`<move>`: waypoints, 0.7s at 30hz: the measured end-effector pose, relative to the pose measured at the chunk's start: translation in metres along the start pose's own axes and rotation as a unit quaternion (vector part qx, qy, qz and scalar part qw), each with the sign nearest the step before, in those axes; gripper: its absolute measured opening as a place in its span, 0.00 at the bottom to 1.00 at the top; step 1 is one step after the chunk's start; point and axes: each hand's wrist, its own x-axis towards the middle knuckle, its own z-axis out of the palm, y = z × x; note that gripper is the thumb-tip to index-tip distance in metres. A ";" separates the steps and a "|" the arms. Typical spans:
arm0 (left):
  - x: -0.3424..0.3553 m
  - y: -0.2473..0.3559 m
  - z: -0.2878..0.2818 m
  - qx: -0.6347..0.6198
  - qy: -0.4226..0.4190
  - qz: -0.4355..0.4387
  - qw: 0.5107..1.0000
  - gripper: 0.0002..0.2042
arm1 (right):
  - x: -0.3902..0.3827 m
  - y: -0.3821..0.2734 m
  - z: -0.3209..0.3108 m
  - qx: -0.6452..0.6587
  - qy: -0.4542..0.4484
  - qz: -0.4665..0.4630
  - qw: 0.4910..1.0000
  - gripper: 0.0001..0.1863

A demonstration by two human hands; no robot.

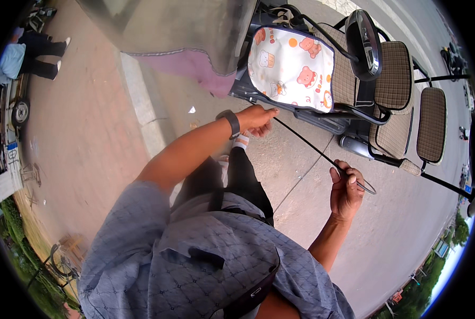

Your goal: The person retrieves a black cable from a cluttered workbench and walks to a parked electric tricycle. They thread the cable through the handlebar assembly and secure it to the vehicle's frame using a fastening tool.

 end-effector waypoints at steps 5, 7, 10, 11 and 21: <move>0.043 -0.021 -0.159 0.154 0.275 0.122 0.941 0.28 | 0.065 0.017 0.000 0.015 0.000 -0.004 1.000 0.14; 0.012 -0.023 -0.222 0.204 0.417 0.137 0.875 0.36 | 0.075 0.009 0.004 0.044 -0.017 -0.036 0.998 0.14; -0.010 -0.056 -0.356 0.235 0.595 0.108 0.761 0.26 | 0.102 0.007 -0.001 0.070 -0.014 -0.051 0.996 0.14; -0.023 -0.052 -0.380 0.199 0.607 0.121 0.760 0.25 | 0.107 0.009 0.001 0.074 -0.010 -0.058 0.996 0.14; 0.006 -0.051 -0.417 0.185 0.633 0.279 0.698 0.25 | 0.174 0.128 0.011 0.154 0.041 -0.116 0.980 0.16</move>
